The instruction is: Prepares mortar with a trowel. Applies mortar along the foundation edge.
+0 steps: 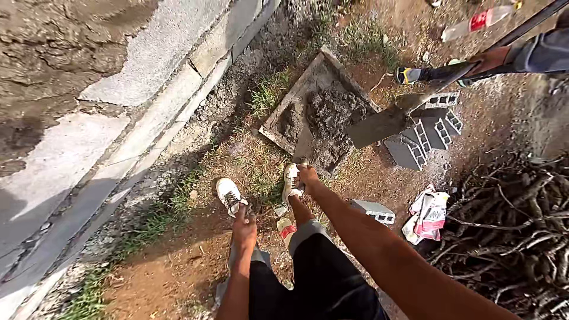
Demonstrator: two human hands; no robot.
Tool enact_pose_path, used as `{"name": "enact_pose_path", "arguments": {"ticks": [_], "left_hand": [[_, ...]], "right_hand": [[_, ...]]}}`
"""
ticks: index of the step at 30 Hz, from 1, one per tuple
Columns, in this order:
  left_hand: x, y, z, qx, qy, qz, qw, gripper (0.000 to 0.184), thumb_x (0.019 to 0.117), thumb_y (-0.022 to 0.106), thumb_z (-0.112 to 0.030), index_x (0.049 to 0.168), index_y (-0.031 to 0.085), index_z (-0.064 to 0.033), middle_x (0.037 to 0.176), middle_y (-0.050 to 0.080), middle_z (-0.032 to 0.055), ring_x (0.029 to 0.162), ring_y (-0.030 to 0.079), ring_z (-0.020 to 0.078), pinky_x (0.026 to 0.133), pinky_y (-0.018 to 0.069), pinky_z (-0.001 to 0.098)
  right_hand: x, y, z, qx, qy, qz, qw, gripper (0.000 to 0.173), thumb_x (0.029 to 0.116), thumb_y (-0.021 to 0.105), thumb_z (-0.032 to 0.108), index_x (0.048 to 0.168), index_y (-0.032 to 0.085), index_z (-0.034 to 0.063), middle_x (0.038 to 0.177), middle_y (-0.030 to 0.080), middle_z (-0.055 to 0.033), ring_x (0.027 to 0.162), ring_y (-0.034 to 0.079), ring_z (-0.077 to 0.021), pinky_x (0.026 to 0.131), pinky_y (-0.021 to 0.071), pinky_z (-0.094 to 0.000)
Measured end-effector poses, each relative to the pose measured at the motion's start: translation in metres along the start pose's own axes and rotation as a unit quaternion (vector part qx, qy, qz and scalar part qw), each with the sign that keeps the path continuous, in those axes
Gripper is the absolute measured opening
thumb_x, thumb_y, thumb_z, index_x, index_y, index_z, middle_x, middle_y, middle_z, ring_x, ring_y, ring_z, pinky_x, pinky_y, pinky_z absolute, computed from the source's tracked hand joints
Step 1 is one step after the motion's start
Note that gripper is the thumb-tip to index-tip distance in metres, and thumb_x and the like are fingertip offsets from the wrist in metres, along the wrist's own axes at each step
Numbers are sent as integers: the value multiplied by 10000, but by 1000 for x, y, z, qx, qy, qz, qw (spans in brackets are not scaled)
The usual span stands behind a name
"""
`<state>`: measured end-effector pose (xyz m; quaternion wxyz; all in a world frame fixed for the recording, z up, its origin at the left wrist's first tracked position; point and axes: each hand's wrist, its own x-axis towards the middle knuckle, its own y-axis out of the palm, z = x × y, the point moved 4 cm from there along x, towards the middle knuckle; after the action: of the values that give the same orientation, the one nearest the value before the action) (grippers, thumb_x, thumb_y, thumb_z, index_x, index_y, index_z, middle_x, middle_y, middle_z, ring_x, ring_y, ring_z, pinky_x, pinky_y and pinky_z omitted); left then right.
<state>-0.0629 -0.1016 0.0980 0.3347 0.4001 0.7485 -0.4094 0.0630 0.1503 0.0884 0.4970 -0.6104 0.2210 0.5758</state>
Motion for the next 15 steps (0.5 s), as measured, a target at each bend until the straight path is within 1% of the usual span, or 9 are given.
{"name": "enact_pose_path", "arguments": {"ticks": [2,4,6,7,9,10,12,13,15], "left_hand": [[3,8,4,5,15,-2,1000,422,1028,549,-100,1433,551,18,1471,530,266,1322,565,367,1109,456,506],[6,15,7,12,22,5,1000,430,1014,561,-102,1424,558,25,1511,490,270,1352,541,371,1114,457,495],[11,21,5,22,18,15,999,455,1013,570,-126,1444,542,18,1521,473,277,1338,551,374,1101,469,501],[14,24,2,33,16,19,999,460,1014,569,-141,1449,543,5,1513,483,277,1332,555,377,1101,466,514],[21,29,-6,56,9,28,998,465,1027,554,-169,1463,530,-9,1449,547,266,1307,575,372,1104,461,531],[25,33,-10,67,8,33,997,467,1031,548,-175,1467,525,-8,1431,565,261,1306,579,368,1107,460,533],[38,42,-14,77,13,36,996,458,1034,547,-169,1461,530,-2,1409,581,253,1275,599,356,1085,480,522],[47,48,-13,86,21,38,995,454,1035,547,-168,1457,535,-1,1419,575,247,1290,591,348,1097,476,515],[66,60,-6,140,48,54,988,451,1026,563,-164,1448,547,-4,1421,575,251,1275,607,362,1077,496,530]], "right_hand": [[7,-3,6,-3,-5,0,1000,351,1115,464,291,1363,470,43,867,523,-83,602,517,-159,553,487,-309],[15,-14,10,-31,-13,-5,999,342,1093,511,260,1350,480,36,853,556,-89,598,543,-157,550,501,-307],[27,-37,16,-84,-32,-7,996,370,1076,547,261,1362,474,38,859,565,-96,616,554,-163,571,507,-315],[35,-55,20,-124,-49,-16,991,393,1069,564,277,1370,480,39,880,570,-108,633,559,-175,591,512,-331],[60,-103,31,-210,-67,-41,975,473,1052,581,315,1434,475,57,1016,620,-180,745,614,-248,700,545,-426],[76,-130,36,-242,-73,-59,966,501,1038,598,322,1449,478,61,1047,629,-205,770,624,-279,721,547,-466],[108,-188,52,-303,-83,-107,943,487,1017,623,339,1398,530,50,1021,639,-229,777,628,-324,731,534,-527],[127,-215,61,-328,-89,-134,931,477,1011,632,349,1368,556,42,1003,643,-237,773,632,-341,730,531,-548],[170,-258,80,-345,-105,-181,915,473,1006,645,318,1350,554,7,1047,642,-301,838,650,-424,763,525,-623]]}}
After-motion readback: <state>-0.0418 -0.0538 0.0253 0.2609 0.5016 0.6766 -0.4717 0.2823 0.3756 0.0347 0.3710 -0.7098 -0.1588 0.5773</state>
